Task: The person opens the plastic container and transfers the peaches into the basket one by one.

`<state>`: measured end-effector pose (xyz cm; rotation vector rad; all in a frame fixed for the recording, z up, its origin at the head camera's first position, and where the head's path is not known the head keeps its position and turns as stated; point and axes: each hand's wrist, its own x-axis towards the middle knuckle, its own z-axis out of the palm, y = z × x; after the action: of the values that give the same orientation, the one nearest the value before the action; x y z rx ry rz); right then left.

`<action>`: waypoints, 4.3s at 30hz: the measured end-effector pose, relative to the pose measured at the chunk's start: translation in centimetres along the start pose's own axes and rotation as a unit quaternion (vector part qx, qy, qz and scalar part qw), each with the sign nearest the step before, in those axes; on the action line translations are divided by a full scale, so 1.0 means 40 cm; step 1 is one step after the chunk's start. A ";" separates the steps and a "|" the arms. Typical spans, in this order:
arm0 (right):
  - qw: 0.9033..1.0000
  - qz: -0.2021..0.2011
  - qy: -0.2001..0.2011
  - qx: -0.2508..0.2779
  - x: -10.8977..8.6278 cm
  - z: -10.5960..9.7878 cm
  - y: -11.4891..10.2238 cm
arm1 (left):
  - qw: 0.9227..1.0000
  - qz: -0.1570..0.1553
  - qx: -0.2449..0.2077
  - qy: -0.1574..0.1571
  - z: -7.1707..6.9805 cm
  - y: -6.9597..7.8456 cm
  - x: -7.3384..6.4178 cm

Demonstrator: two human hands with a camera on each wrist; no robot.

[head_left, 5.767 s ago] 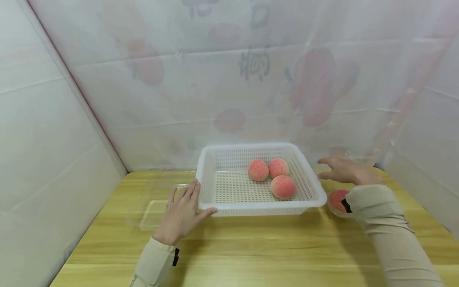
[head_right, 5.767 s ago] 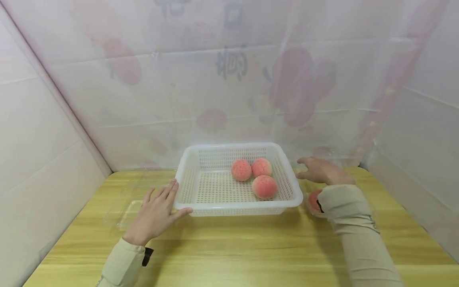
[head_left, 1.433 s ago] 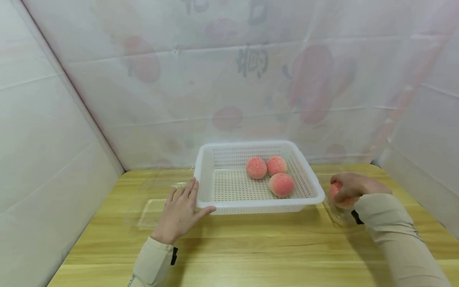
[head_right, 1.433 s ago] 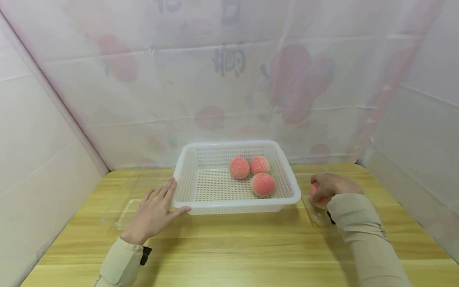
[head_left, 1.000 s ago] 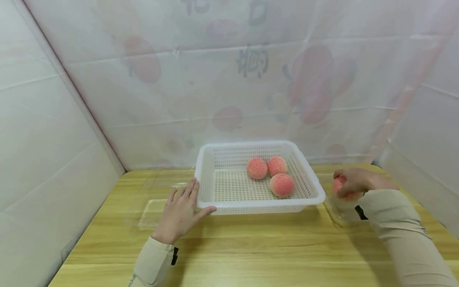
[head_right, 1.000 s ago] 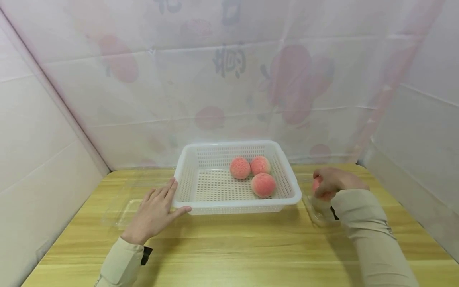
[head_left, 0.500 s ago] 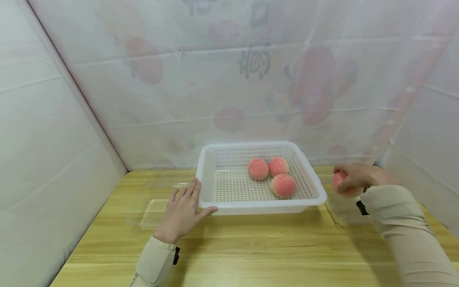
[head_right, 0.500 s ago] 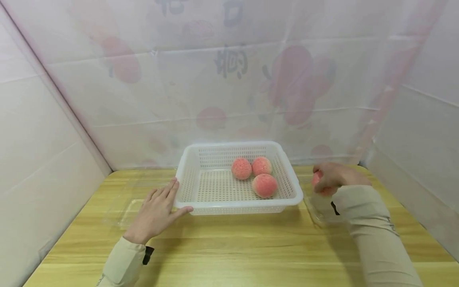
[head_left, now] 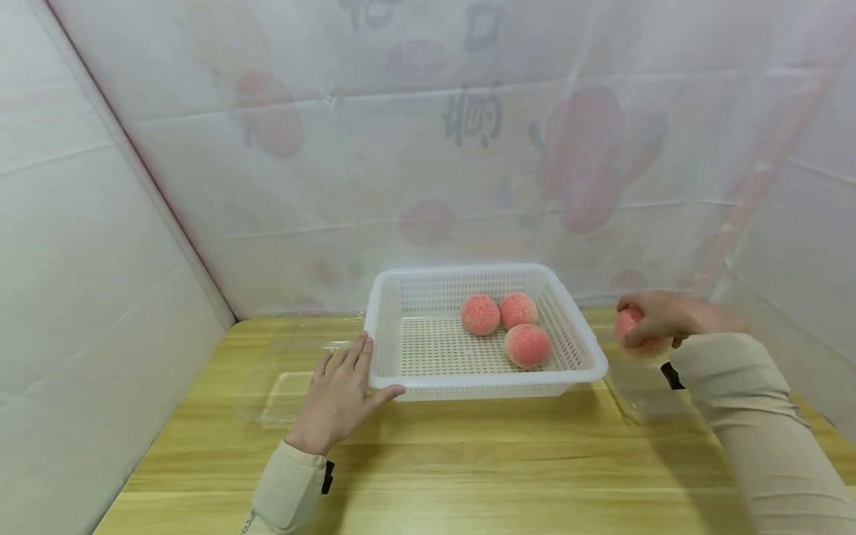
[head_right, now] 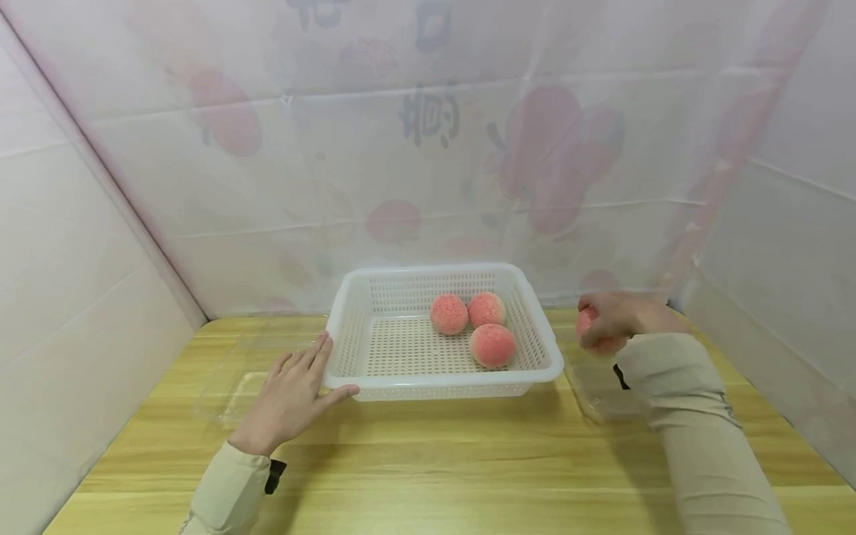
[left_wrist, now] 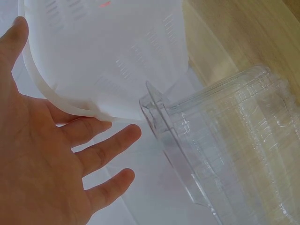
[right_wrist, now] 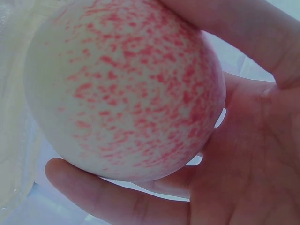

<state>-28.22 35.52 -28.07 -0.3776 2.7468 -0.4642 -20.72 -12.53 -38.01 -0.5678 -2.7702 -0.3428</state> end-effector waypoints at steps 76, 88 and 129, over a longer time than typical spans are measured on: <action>0.995 -0.028 -0.047 0.079 0.048 -0.043 -0.102 | 1.000 -0.001 0.007 -0.006 -0.008 0.003 0.000; 0.993 -0.029 -0.065 0.090 0.075 -0.062 -0.135 | 1.000 0.006 0.000 0.003 -0.008 0.001 0.003; 0.990 -0.081 -0.088 0.080 0.154 -0.021 -0.257 | 1.000 0.001 -0.009 -0.012 -0.005 0.002 0.002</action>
<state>-32.06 24.48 -25.32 -0.5744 2.4984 -0.6556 -20.71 -12.50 -37.80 -0.5822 -2.7924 -0.3622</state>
